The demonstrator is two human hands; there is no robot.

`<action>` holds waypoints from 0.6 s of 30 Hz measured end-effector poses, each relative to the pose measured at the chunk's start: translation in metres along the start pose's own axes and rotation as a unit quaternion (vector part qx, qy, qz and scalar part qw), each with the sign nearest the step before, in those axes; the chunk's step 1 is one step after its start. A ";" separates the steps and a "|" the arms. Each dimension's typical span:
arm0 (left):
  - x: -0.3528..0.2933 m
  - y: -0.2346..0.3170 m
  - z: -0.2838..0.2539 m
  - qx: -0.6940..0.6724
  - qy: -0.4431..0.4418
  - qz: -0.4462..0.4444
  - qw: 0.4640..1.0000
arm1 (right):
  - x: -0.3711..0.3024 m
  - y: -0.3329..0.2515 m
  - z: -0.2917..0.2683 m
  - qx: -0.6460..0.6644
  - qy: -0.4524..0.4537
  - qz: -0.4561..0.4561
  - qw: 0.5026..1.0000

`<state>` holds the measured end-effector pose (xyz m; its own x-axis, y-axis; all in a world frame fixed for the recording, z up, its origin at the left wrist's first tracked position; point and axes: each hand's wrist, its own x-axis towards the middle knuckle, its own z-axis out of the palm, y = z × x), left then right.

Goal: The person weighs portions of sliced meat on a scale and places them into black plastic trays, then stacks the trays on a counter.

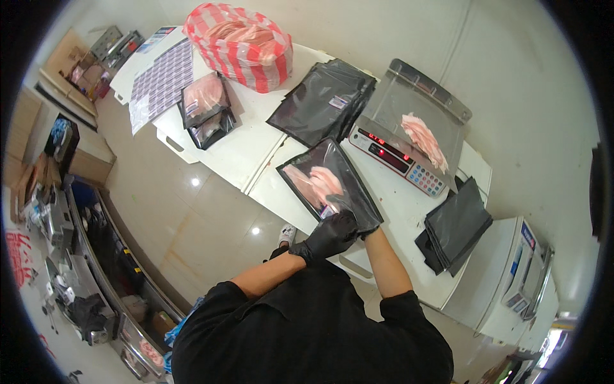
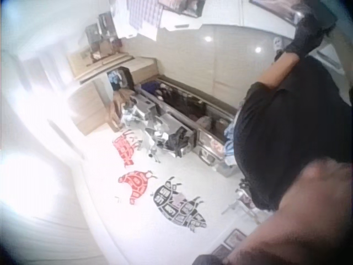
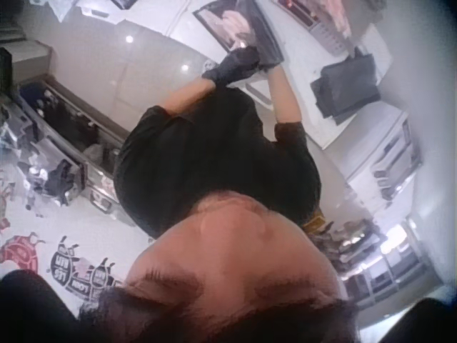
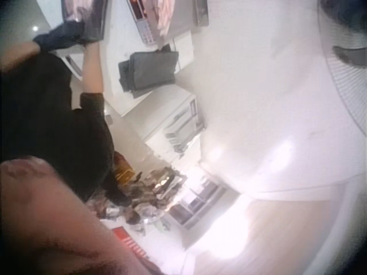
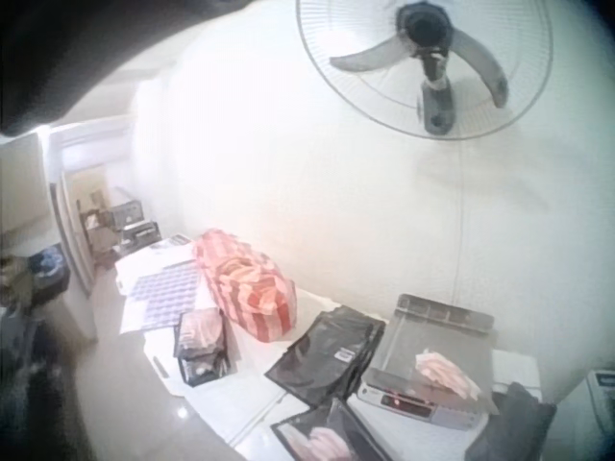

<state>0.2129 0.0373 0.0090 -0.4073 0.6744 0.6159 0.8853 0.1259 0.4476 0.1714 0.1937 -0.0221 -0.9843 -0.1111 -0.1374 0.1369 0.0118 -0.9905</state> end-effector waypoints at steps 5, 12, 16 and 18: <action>-0.005 -0.002 0.002 -0.109 0.009 -0.043 0.993 | 0.024 0.006 0.002 -0.075 -0.011 -0.007 0.997; -0.009 0.002 -0.008 -0.225 0.038 -0.057 0.972 | -0.005 0.027 0.002 -0.103 0.006 0.022 0.994; -0.003 -0.005 -0.022 -0.248 -0.057 -0.067 0.965 | 0.001 0.023 0.003 -0.132 0.020 0.014 0.991; -0.003 -0.012 -0.028 -0.270 -0.140 -0.072 0.950 | 0.004 0.023 0.003 -0.148 0.031 0.006 0.989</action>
<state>0.1976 0.0139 0.0200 -0.3730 0.8554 0.3593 0.5490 -0.1088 0.8287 0.1710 0.1901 -0.0454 -0.9888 -0.0489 -0.1410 0.1198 0.3035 -0.9453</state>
